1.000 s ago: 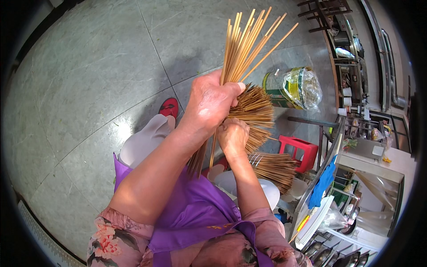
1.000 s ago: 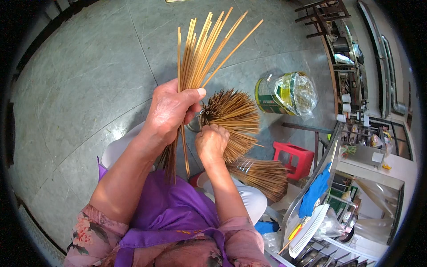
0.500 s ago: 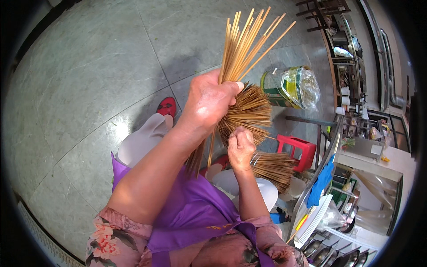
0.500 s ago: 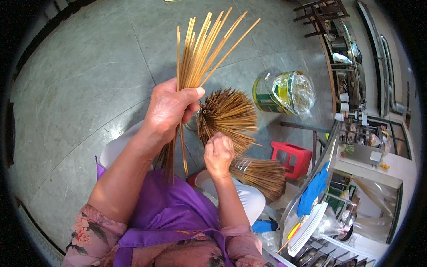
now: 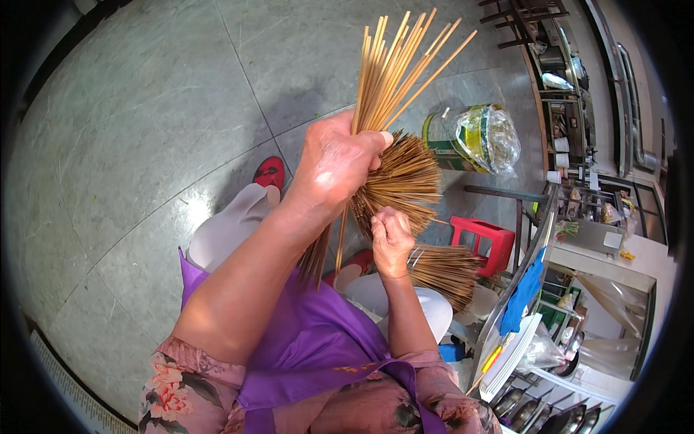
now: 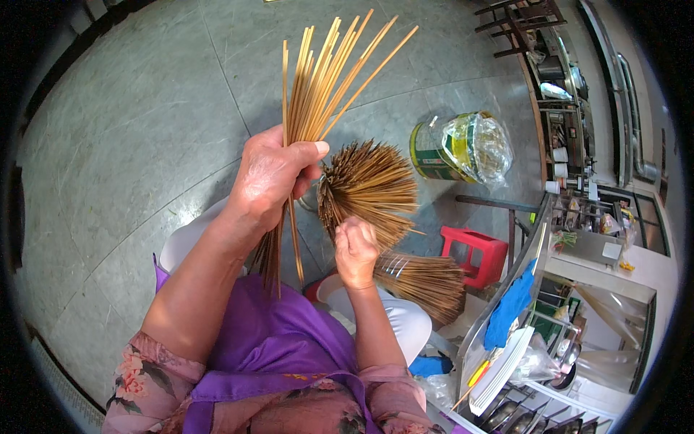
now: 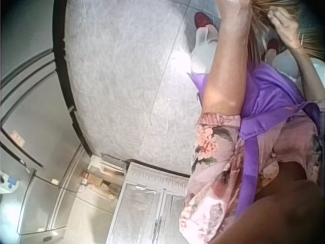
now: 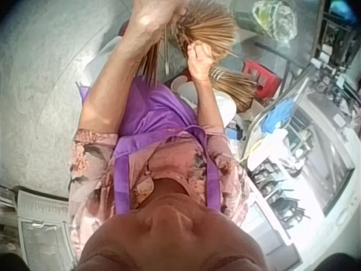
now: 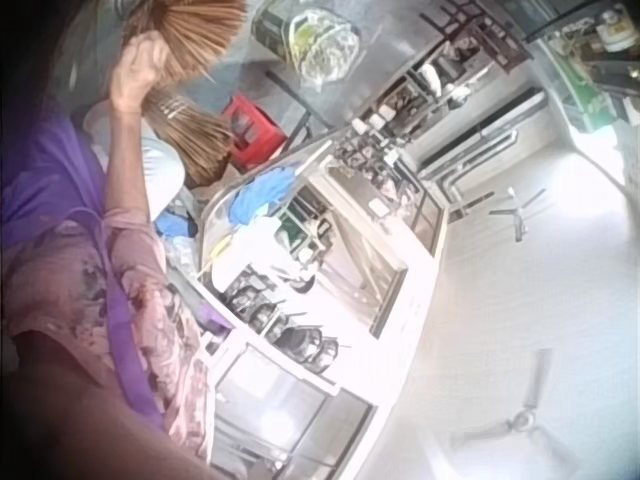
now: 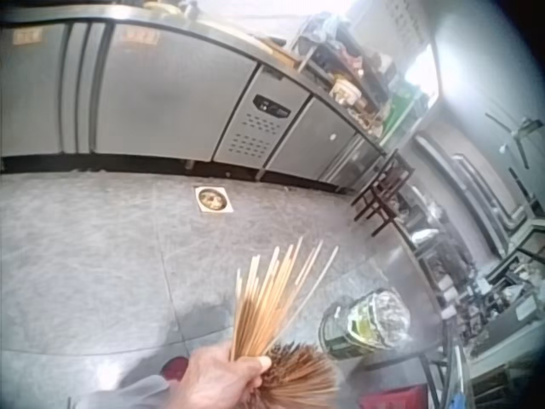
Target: The person gathers thin wooden sticks into a bundle, arranges them into a circular head, and wraps a thin wire around the base of the bundle to secure it.
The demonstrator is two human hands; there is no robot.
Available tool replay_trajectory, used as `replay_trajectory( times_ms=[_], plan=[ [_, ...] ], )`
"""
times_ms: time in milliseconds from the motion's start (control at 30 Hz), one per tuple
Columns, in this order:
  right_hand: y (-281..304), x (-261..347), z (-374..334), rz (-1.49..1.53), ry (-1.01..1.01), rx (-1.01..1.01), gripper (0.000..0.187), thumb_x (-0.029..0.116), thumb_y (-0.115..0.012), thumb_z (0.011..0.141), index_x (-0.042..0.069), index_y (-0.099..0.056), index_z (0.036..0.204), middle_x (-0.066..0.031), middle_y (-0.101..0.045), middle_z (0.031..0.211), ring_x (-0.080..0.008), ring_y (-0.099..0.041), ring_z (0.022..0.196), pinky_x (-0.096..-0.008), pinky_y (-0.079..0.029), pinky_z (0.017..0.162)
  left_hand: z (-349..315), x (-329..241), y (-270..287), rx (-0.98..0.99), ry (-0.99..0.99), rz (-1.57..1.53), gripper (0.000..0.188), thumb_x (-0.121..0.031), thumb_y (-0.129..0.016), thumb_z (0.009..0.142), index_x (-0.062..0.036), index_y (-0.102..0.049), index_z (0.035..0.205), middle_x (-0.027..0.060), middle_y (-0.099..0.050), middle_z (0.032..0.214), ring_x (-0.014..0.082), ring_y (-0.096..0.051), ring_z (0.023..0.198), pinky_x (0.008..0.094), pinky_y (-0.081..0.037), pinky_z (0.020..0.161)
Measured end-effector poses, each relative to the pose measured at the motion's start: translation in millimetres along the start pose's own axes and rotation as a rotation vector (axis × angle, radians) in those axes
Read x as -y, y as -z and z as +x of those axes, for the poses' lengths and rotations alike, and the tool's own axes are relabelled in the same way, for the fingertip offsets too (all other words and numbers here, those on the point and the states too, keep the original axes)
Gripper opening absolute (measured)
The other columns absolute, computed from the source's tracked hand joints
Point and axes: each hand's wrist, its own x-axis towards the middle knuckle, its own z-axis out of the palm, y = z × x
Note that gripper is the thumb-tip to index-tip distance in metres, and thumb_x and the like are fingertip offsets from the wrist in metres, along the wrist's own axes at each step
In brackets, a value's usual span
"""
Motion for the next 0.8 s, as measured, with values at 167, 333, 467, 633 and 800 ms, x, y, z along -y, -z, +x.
replay_trajectory(
  times_ms=[167,333,467,633,800],
  plan=[
    [1,1,-1,0.016,-0.03,0.006,0.01,-0.004,-0.06,0.065,0.0,-0.054,0.072,-0.0128,-0.057,0.079,-0.0278,-0.053,0.072,-0.0337,-0.044,0.067,-1,-1,0,-0.016,-0.008,-0.002,0.012,-0.014,-0.06,0.072,-0.0046,-0.052,0.072,0.0011,-0.049,0.057,0.0072,-0.042,0.045,0.021,-0.031,0.04],
    [-1,14,13,-0.091,-0.003,0.025,0.015,0.001,-0.063,0.063,0.001,-0.056,0.076,-0.0135,-0.055,0.086,-0.0291,-0.052,0.08,-0.0363,-0.042,0.071,1,1,1,-0.012,-0.007,-0.024,0.012,-0.014,-0.06,0.072,-0.0045,-0.052,0.072,0.001,-0.048,0.056,0.007,-0.041,0.045,0.0209,-0.031,0.039],
    [-15,17,25,-0.239,-0.012,0.149,0.021,0.012,-0.065,0.062,0.001,-0.06,0.079,-0.0143,-0.054,0.091,-0.0304,-0.049,0.085,-0.0383,-0.037,0.077,0,0,1,-0.021,-0.007,-0.003,0.013,-0.014,-0.06,0.072,-0.0045,-0.052,0.072,0.0011,-0.048,0.056,0.0071,-0.041,0.045,0.0213,-0.031,0.039],
    [-29,17,31,-0.404,0.016,0.192,0.019,0.012,-0.065,0.061,0.002,-0.059,0.076,-0.0135,-0.054,0.09,-0.0307,-0.048,0.085,-0.0403,-0.036,0.077,-1,-2,2,-0.015,-0.018,-0.021,0.014,-0.015,-0.06,0.072,-0.0041,-0.051,0.072,0.0015,-0.048,0.056,0.0073,-0.04,0.045,0.0214,-0.031,0.04],
    [-36,13,29,-0.447,-0.011,0.191,0.012,0.011,-0.062,0.061,0.003,-0.056,0.068,-0.012,-0.054,0.085,-0.0301,-0.049,0.082,-0.0414,-0.036,0.079,-1,-2,1,-0.02,0.007,-0.028,0.014,-0.015,-0.059,0.072,-0.0038,-0.051,0.072,0.0015,-0.048,0.056,0.0072,-0.041,0.045,0.0213,-0.031,0.04]
  ],
)
